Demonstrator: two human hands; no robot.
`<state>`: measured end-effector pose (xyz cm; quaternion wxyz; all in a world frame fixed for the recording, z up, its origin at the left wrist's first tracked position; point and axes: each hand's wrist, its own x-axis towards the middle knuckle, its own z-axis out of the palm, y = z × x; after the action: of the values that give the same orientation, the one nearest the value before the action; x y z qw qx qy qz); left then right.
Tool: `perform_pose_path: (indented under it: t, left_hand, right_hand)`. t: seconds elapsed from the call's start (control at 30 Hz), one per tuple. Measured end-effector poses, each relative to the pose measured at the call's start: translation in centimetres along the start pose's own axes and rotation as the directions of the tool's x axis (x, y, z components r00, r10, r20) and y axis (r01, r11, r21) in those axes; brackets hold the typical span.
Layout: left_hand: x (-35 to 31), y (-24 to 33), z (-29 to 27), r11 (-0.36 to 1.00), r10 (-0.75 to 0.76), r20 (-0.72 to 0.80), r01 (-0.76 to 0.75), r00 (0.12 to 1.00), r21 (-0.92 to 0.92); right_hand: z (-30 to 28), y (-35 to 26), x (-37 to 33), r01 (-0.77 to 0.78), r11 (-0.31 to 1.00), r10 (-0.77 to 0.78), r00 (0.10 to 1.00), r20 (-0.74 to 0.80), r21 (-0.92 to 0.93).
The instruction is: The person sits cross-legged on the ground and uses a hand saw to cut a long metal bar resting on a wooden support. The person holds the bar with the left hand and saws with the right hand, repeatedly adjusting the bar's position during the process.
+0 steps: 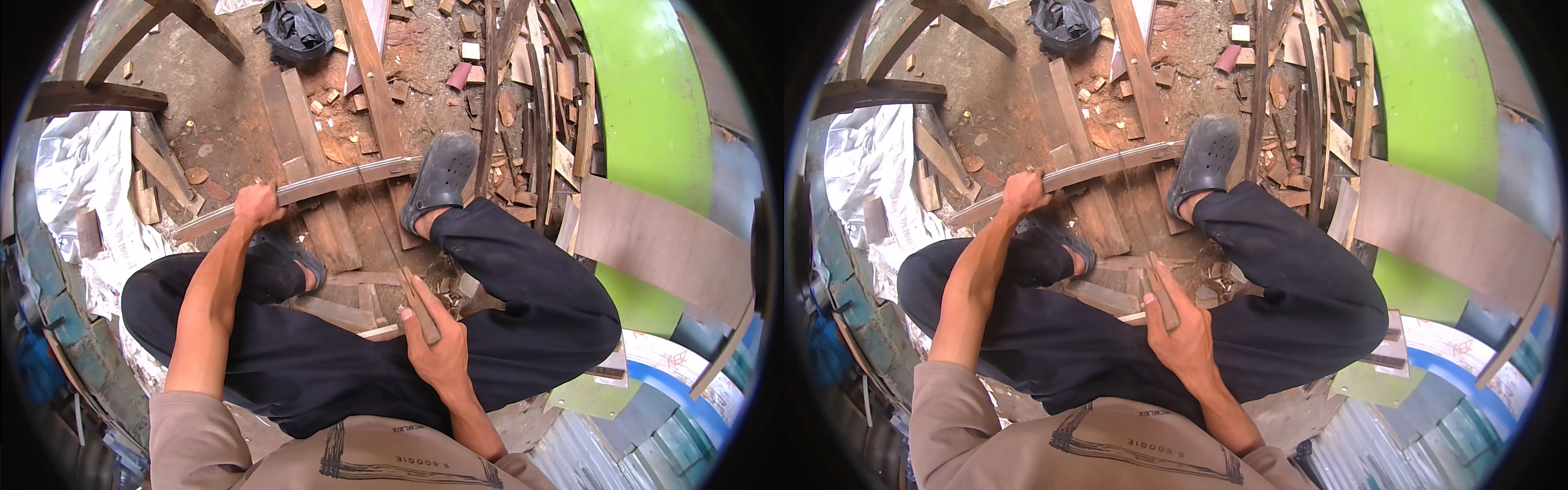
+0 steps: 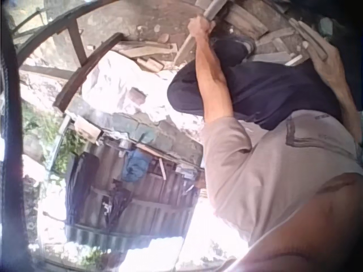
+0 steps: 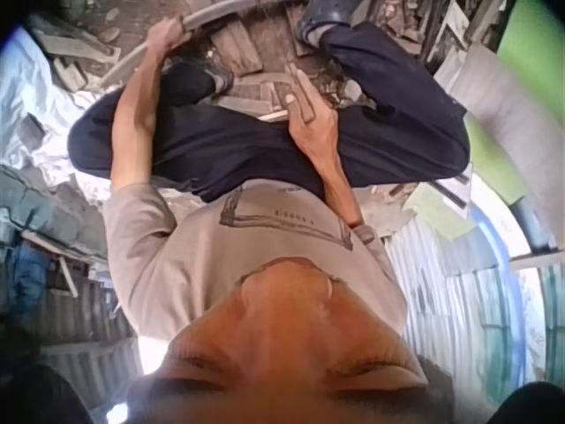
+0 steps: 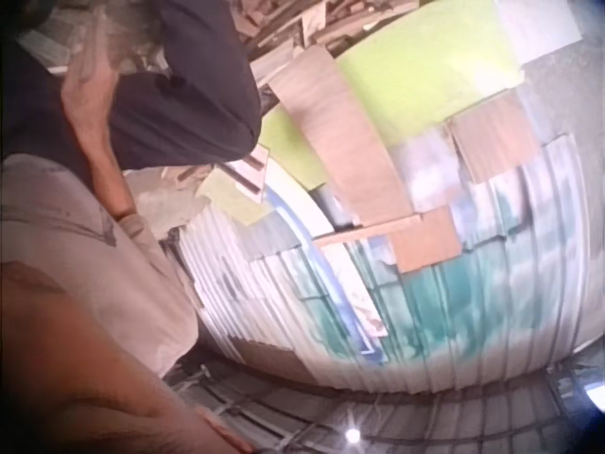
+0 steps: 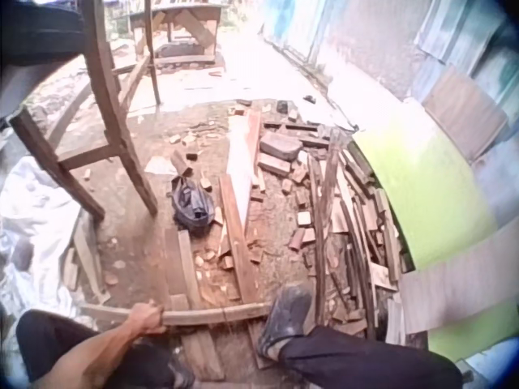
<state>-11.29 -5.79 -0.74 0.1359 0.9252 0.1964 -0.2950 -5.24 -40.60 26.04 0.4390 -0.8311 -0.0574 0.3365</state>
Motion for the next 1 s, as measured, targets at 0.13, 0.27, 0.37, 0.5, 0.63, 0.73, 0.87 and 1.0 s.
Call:
perform_pose_path:
  t: [0.13,0.27,0.37,0.5,0.63,0.73,0.87,1.0]
  left_hand:
    - [0.4,0.0,0.7,0.999,0.034,-0.001,-0.034,0.999,0.002]
    - [0.4,0.4,0.4,0.998,0.053,0.001,-0.053,0.999,0.017]
    - [0.3,-0.3,0.8,0.999,0.046,-0.033,-0.046,0.998,0.004]
    - [0.0,0.2,0.0,0.998,0.043,-0.014,-0.042,0.999,0.036]
    - [1.5,0.8,0.0,0.995,0.1,0.004,-0.1,0.995,0.013]
    - [1.1,0.1,-0.1,0.997,0.082,-0.016,-0.082,0.997,-0.008]
    - [0.2,-0.2,-0.6,0.998,0.064,0.005,-0.065,0.998,0.011]
    - [-0.1,-0.6,0.2,0.999,0.033,0.02,-0.033,0.999,0.002]
  right_hand:
    - [3.6,3.3,6.3,0.095,0.994,-0.097,0.994,-0.057,-0.046]
    - [4.3,3.5,6.5,0.056,0.998,-0.056,0.997,-0.055,-0.006]
    - [1.5,1.4,2.0,0.04,0.999,-0.039,0.999,-0.025,0.015]
    - [2.0,3.7,2.3,0.189,0.982,-0.188,0.978,-0.093,0.004]
    - [6.5,5.3,10.7,0.056,0.998,-0.057,0.995,-0.082,-0.014]
    - [4.8,3.8,7.9,-0.002,1.0,0.002,0.999,-0.044,0.002]
    - [0.3,2.5,1.1,-0.001,1.0,0.001,1.0,-0.01,0.019]
    - [4.4,4.9,6.6,0.121,0.992,-0.119,0.991,-0.061,0.03]
